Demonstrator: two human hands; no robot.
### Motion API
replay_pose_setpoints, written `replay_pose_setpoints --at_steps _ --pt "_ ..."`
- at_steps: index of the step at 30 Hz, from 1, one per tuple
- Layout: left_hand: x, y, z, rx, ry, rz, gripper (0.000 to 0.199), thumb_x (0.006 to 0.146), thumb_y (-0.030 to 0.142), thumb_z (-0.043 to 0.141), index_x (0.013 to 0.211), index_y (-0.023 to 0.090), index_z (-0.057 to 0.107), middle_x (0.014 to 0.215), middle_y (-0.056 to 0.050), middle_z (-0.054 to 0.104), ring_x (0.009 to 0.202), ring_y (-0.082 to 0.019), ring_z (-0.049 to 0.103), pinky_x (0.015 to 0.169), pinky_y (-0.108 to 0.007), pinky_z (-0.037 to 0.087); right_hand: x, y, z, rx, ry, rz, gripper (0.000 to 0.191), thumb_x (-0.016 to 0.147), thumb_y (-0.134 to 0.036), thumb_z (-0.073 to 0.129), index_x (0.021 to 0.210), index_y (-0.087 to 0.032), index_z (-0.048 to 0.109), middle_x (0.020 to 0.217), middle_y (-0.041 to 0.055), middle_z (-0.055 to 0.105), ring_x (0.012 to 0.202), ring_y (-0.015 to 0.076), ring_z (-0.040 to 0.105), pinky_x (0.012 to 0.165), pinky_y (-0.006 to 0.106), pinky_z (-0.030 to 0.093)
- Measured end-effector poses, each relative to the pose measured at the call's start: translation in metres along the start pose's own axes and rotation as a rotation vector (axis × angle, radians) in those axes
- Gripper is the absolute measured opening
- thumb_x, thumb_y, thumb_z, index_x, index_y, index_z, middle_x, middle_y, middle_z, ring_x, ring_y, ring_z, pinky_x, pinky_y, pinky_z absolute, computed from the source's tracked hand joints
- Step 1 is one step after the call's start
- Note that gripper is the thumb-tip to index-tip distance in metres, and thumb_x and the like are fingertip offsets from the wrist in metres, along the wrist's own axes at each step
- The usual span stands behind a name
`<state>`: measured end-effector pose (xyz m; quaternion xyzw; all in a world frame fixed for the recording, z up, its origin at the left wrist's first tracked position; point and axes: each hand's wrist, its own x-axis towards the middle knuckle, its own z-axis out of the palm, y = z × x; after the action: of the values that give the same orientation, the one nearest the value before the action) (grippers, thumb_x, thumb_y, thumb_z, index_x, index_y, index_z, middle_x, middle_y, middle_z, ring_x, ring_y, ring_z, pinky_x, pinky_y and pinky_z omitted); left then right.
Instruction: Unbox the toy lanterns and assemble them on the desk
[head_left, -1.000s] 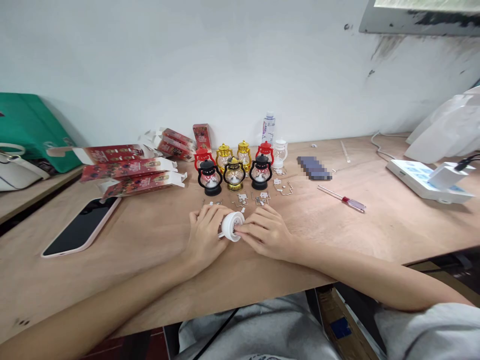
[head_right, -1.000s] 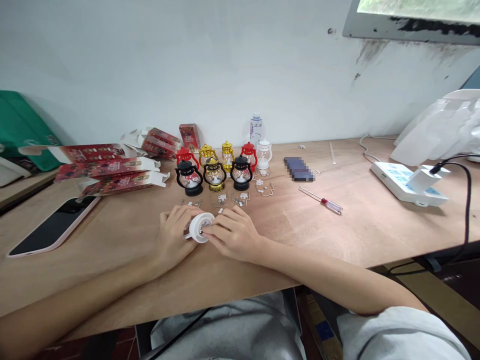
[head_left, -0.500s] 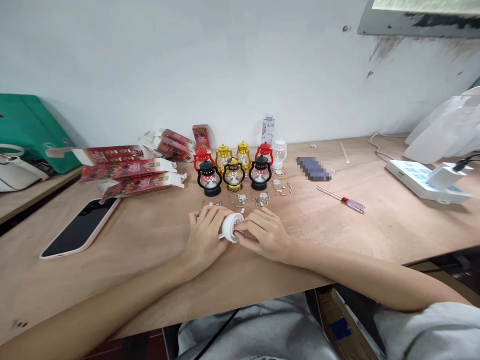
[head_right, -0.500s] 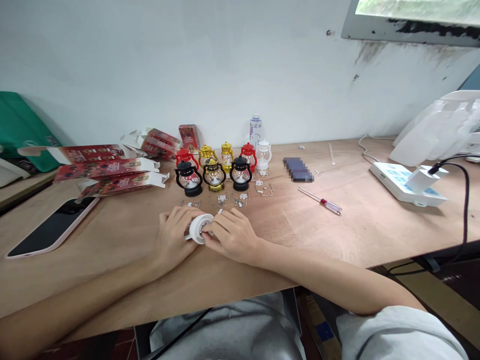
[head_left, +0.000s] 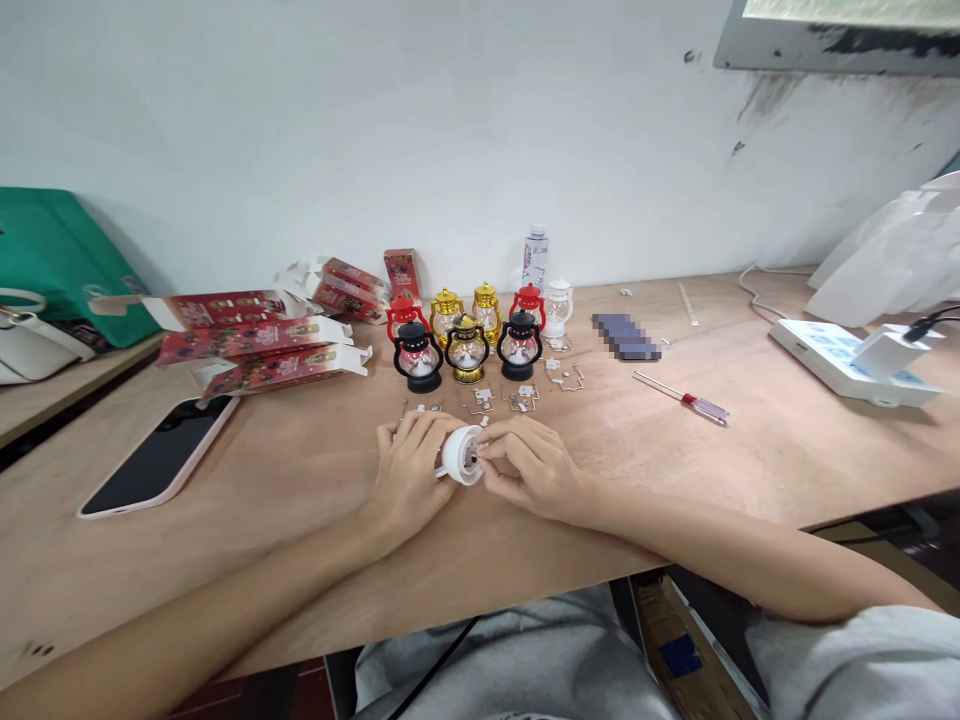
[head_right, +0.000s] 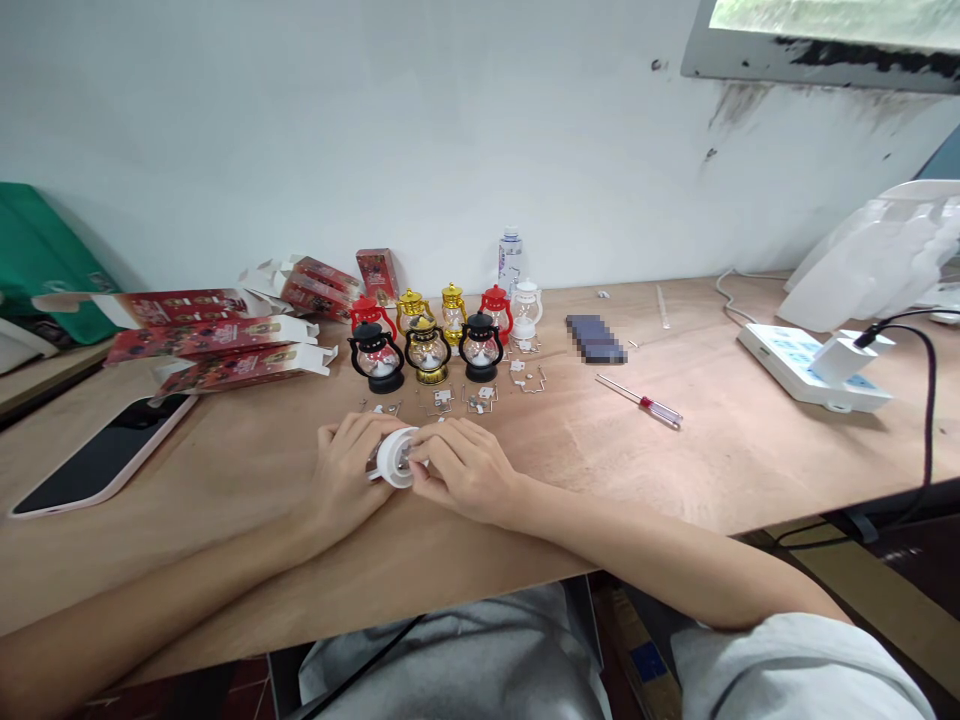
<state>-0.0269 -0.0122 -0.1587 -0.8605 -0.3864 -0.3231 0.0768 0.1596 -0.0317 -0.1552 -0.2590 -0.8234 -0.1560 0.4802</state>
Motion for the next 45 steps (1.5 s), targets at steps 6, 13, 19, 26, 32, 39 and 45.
replay_pose_setpoints --at_steps 6,13,19,26,32,39,45 --pt "0.0001 0.0001 -0.0005 -0.016 -0.022 -0.014 0.017 0.082 0.02 0.055 0.098 0.022 0.06 0.1 -0.004 0.067 0.094 -0.022 0.055 0.074 -0.035 0.027 -0.0012 0.002 0.0026 0.125 0.062 0.022 0.021 0.083 -0.005 0.05 0.075 -0.021 0.041 0.077 0.0052 0.068 0.07 0.0129 0.065 0.059 0.022 0.051" --pt "0.0 -0.0001 -0.0002 -0.004 0.01 0.019 0.014 0.084 0.023 0.056 0.099 0.021 0.058 0.1 -0.004 0.068 0.093 -0.022 0.056 0.072 -0.035 0.027 -0.001 0.0006 0.0024 0.14 -0.027 0.025 0.008 0.088 -0.011 0.052 0.083 -0.017 0.054 0.074 0.0039 0.068 0.068 0.0113 0.061 0.062 0.021 0.052" --pt "-0.0006 -0.0015 0.0015 -0.002 0.023 0.012 0.017 0.083 0.024 0.061 0.099 0.021 0.057 0.098 -0.002 0.067 0.094 -0.022 0.056 0.073 -0.034 0.027 -0.0025 0.0013 0.0032 0.114 -0.072 0.012 0.013 0.092 -0.016 0.049 0.089 -0.015 0.061 0.074 0.0044 0.068 0.07 0.013 0.062 0.064 0.023 0.052" --pt "-0.0006 -0.0019 0.0016 0.016 0.021 -0.003 0.021 0.08 0.025 0.066 0.099 0.022 0.057 0.098 -0.002 0.067 0.093 -0.021 0.056 0.073 -0.034 0.027 -0.0068 0.0025 0.0053 0.115 -0.104 0.017 0.016 0.093 -0.016 0.047 0.093 -0.014 0.063 0.08 0.0065 0.069 0.076 0.0144 0.064 0.07 0.025 0.054" --pt "-0.0001 -0.0003 0.0003 0.025 0.012 0.001 0.017 0.081 0.021 0.063 0.097 0.022 0.058 0.098 -0.002 0.068 0.092 -0.022 0.055 0.072 -0.035 0.026 -0.007 0.0033 0.0061 0.17 -0.131 0.049 0.018 0.093 -0.016 0.046 0.092 -0.015 0.064 0.084 0.0066 0.068 0.077 0.0134 0.063 0.07 0.024 0.054" --pt "0.0003 0.0001 -0.0008 0.028 0.005 0.014 0.017 0.082 0.022 0.061 0.099 0.022 0.058 0.1 -0.003 0.068 0.092 -0.023 0.054 0.072 -0.035 0.025 -0.0051 0.0028 0.0072 0.183 -0.14 0.068 0.017 0.093 -0.017 0.047 0.089 -0.014 0.063 0.082 0.0068 0.067 0.076 0.013 0.062 0.071 0.023 0.054" --pt "-0.0006 0.0004 -0.0008 0.04 -0.006 0.018 0.019 0.08 0.017 0.06 0.098 0.022 0.059 0.1 -0.003 0.067 0.093 -0.023 0.054 0.072 -0.035 0.025 -0.0038 0.0017 0.0032 0.043 -0.142 -0.053 0.019 0.094 -0.017 0.046 0.085 -0.014 0.062 0.075 0.005 0.065 0.068 0.0121 0.058 0.064 0.022 0.051"
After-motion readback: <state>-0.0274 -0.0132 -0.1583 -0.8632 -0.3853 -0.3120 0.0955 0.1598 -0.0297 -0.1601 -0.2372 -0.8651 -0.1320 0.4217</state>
